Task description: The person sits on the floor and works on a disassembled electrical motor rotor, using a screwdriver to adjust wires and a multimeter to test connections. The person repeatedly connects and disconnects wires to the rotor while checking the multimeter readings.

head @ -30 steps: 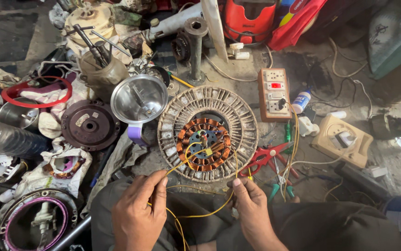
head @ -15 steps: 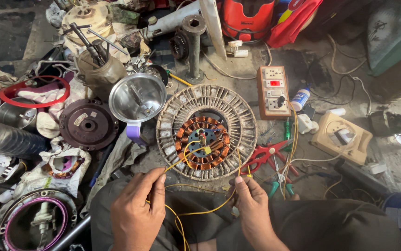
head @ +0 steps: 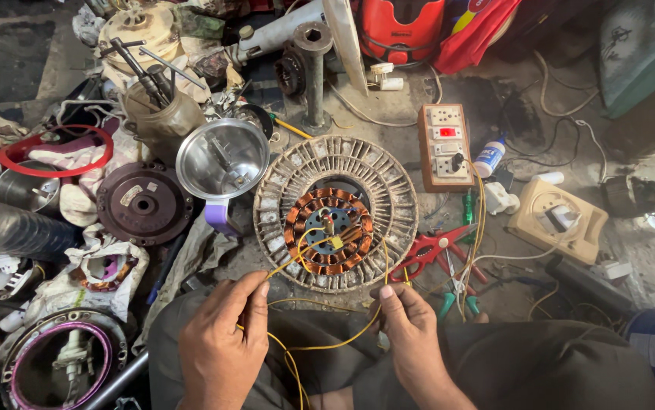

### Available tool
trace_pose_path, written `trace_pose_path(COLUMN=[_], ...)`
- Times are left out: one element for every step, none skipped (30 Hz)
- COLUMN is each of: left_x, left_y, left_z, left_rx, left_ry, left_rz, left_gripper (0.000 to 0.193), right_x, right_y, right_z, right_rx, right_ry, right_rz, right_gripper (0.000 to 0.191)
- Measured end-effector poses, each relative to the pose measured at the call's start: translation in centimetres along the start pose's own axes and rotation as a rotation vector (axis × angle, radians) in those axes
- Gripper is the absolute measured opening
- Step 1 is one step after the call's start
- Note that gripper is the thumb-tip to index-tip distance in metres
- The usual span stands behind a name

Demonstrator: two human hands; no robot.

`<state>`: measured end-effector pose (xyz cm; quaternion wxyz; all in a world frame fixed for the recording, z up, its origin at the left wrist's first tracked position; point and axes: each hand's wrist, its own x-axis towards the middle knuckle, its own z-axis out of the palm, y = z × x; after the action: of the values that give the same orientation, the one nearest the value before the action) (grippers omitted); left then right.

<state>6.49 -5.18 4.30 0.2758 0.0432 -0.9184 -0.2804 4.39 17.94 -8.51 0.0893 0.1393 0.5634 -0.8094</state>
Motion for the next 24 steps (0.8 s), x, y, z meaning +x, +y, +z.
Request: trace_pose_path(left_x=[0.0,0.0,0.0,0.0,0.1,0.1,0.1,0.1,0.1,0.1,0.1,0.1,0.0,0.0,0.0,0.0,0.1,0.1,0.1,0.1,0.1,0.1,0.1,0.1], left_y=[0.0,0.0,-0.1,-0.1,-0.1,-0.1,-0.1,-0.1,-0.1,0.0,0.0,0.0,0.0,0.1,0.1,0.0,0.0,0.0,-0.1,-0.1,-0.1,-0.1,-0.1,-0.1], left_z=[0.0,0.0,0.0,0.0,0.0,0.0,0.0,0.0,0.0,0.0,0.0,0.0,-0.1,-0.1,-0.1,-0.1,-0.1,-0.1,-0.1,-0.1,0.0,0.0,0.0,0.0], left_rx=[0.0,0.0,0.001,0.005,0.008,0.012,0.017,0.021,0.026,0.024,0.022,0.021,0.018,0.014,0.01,0.012,0.014,0.016,0.017,0.018,0.019,0.017,0.016,0.014], left_ry=[-0.003,-0.007,-0.01,-0.012,-0.014,-0.017,-0.031,-0.046,-0.061,-0.053,-0.045,-0.038,-0.037,-0.036,-0.034,-0.027,-0.021,-0.014,-0.012,-0.01,-0.007,-0.006,-0.004,-0.002], left_rz=[-0.004,-0.009,-0.014,-0.014,-0.014,-0.014,-0.029,-0.045,-0.06,-0.052,-0.044,-0.036,-0.038,-0.041,-0.043,-0.033,-0.023,-0.013,-0.01,-0.007,-0.003,-0.003,-0.004,-0.004], left_gripper=[0.016,0.016,0.016,0.016,0.015,0.015,0.015,0.015,0.015,0.014,0.014,0.014,0.014,0.014,0.015,0.014,0.014,0.014,0.014,0.015,0.015,0.015,0.015,0.015], right_x=[0.0,-0.1,-0.1,-0.1,-0.1,-0.1,-0.2,-0.2,-0.2,-0.3,-0.3,-0.4,-0.6,-0.7,-0.9,-1.0,-1.1,-1.2,-1.3,-1.4,-1.4,-1.4,-1.4,-1.4], right_y=[-0.1,-0.2,-0.2,-0.2,-0.3,-0.3,-0.2,-0.2,-0.2,-0.1,-0.1,0.0,0.1,0.2,0.3,0.4,0.4,0.5,0.5,0.6,0.6,0.6,0.6,0.5], right_z=[0.0,0.0,0.1,0.1,0.1,0.1,0.1,0.1,0.1,0.0,0.0,0.0,0.0,-0.1,-0.1,-0.1,-0.1,-0.2,-0.2,-0.2,-0.3,-0.3,-0.3,-0.3], right_rx=[0.0,-0.001,0.003,0.006,0.01,-0.003,-0.015,-0.027,-0.034,-0.042,-0.049,-0.066,-0.082,-0.099,-0.08,-0.061,-0.042,-0.054,-0.067,-0.08,-0.083,-0.086,-0.089,-0.095], right_ry=[-0.006,-0.011,-0.012,-0.013,-0.013,-0.015,-0.016,-0.018,-0.014,-0.01,-0.007,-0.005,-0.002,0.002,-0.01,-0.021,-0.033,-0.028,-0.024,-0.02,-0.005,0.009,0.023,0.035], right_rz=[0.0,0.001,0.005,0.009,0.013,0.008,0.003,-0.003,0.004,0.01,0.017,0.008,0.001,-0.006,0.002,0.009,0.017,0.013,0.009,0.004,0.009,0.014,0.019,0.019], right_gripper=[0.028,0.028,0.028,0.028,0.028,0.028,0.028,0.028,0.028,0.028,0.028,0.027,0.027,0.027,0.027,0.026,0.026,0.026,0.026,0.027,0.026,0.026,0.025,0.026])
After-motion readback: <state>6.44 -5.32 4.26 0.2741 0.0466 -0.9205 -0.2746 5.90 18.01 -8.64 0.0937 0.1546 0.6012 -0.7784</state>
